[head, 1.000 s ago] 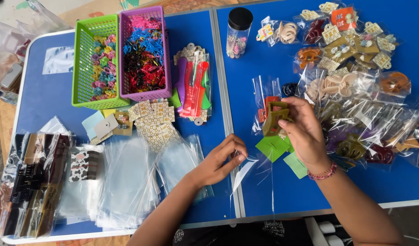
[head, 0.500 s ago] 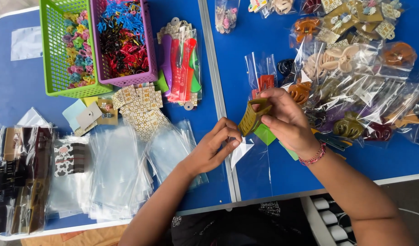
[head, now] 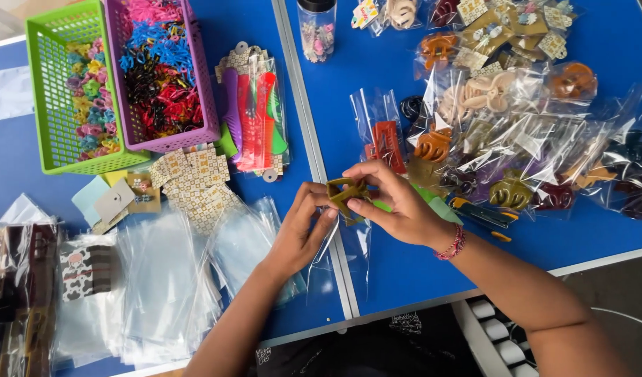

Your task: The person is individually packaging various hair clips into small plastic adhesive bags and sealing them.

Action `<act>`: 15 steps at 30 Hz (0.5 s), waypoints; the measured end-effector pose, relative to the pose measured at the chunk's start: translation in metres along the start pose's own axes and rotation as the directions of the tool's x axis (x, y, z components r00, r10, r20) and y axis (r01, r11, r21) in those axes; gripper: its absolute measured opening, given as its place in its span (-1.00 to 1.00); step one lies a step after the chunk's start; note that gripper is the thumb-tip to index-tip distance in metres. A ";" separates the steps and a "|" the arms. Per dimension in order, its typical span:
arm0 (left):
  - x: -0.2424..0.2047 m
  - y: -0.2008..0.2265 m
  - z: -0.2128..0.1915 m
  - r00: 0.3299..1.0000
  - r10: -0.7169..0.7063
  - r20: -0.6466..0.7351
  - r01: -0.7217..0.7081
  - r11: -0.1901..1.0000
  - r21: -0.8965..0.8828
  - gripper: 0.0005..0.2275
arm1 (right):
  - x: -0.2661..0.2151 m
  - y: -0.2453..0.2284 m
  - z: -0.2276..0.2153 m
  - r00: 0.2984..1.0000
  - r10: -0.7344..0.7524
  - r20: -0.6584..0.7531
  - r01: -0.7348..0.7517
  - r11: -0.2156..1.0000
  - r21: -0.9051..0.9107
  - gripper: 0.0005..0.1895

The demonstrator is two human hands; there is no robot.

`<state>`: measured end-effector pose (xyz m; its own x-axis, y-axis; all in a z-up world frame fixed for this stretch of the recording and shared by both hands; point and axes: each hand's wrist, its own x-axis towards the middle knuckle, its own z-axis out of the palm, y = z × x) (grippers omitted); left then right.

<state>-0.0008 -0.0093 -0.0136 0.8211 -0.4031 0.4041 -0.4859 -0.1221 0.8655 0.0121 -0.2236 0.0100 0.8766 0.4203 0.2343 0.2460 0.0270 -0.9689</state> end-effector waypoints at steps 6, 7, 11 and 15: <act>-0.004 -0.006 0.002 0.997 -0.083 -0.002 0.083 0.993 -0.082 -0.94 | 0.000 0.009 -0.003 0.998 0.045 0.046 -0.044 0.999 -0.021 -0.62; -0.005 -0.008 0.003 0.994 -0.110 -0.008 0.109 0.990 -0.094 -0.93 | 0.000 0.012 -0.002 0.997 0.062 0.052 -0.063 0.998 0.020 -0.62; -0.010 -0.018 0.005 0.987 -0.159 -0.019 0.156 0.983 -0.094 -0.93 | 0.001 0.010 0.000 0.999 0.017 0.037 -0.010 0.981 -0.192 -0.63; -0.010 -0.011 0.003 0.981 -0.192 -0.018 0.190 0.980 -0.064 -0.91 | 0.005 0.004 -0.003 0.999 -0.038 0.021 0.043 0.950 -0.308 -0.64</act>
<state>-0.0041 -0.0070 -0.0283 0.9044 -0.3554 0.2360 -0.3004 -0.1378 0.9438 0.0188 -0.2246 0.0077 0.8577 0.4378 0.2696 0.3989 -0.2357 -0.8862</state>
